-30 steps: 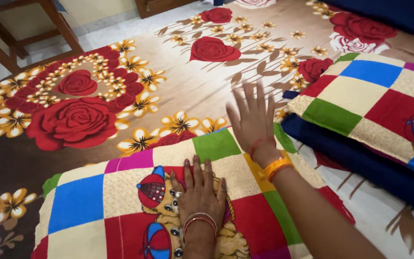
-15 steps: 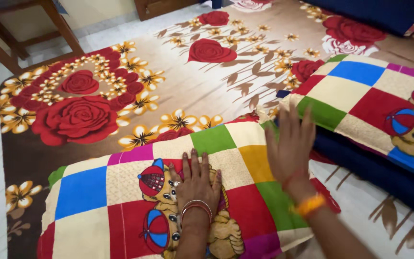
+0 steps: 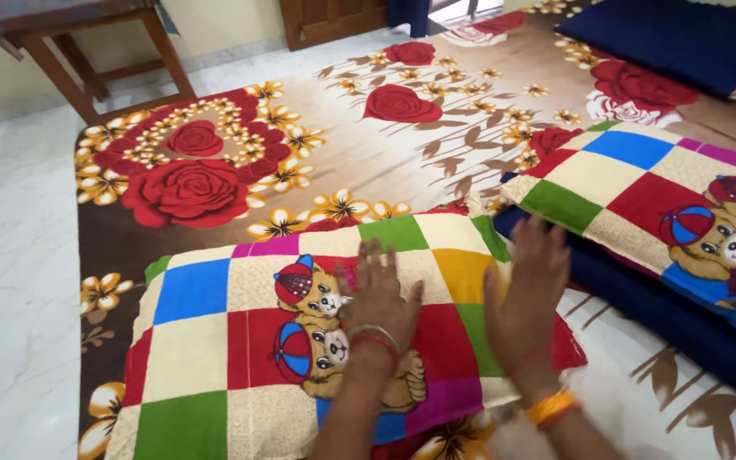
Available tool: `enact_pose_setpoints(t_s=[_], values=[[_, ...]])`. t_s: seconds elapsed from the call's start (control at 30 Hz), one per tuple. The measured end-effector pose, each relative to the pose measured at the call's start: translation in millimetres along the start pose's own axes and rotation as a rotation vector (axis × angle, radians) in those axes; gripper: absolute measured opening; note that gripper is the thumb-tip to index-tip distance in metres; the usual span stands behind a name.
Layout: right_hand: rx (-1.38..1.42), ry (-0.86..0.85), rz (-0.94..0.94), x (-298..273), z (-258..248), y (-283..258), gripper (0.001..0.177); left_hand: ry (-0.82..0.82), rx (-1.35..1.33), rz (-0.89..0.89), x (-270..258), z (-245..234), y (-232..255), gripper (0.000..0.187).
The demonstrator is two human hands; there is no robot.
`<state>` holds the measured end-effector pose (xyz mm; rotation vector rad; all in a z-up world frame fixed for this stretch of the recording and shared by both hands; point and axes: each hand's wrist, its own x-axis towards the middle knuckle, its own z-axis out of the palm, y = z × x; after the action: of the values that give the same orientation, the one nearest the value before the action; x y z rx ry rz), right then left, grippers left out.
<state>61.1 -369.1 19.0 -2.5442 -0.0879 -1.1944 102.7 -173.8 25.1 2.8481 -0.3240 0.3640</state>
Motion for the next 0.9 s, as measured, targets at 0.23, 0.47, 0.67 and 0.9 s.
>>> enact_pose_setpoints(t_s=[0.23,0.47,0.67,0.9], values=[[-0.036,-0.42,0.001,-24,6,-34,0.062,0.427,-0.025,-0.088,-77,-4,16,0.069],[0.104,-0.002,-0.216,-39,0,-66,0.062,-0.043,-0.123,-0.106,-78,-9,-25,0.079],[-0.146,-0.691,-0.222,-63,31,-76,0.065,0.559,0.013,-0.095,-78,-41,-74,0.071],[0.189,-0.259,-0.164,10,29,-145,0.063,-0.018,-0.111,0.009,-84,-36,-138,0.082]])
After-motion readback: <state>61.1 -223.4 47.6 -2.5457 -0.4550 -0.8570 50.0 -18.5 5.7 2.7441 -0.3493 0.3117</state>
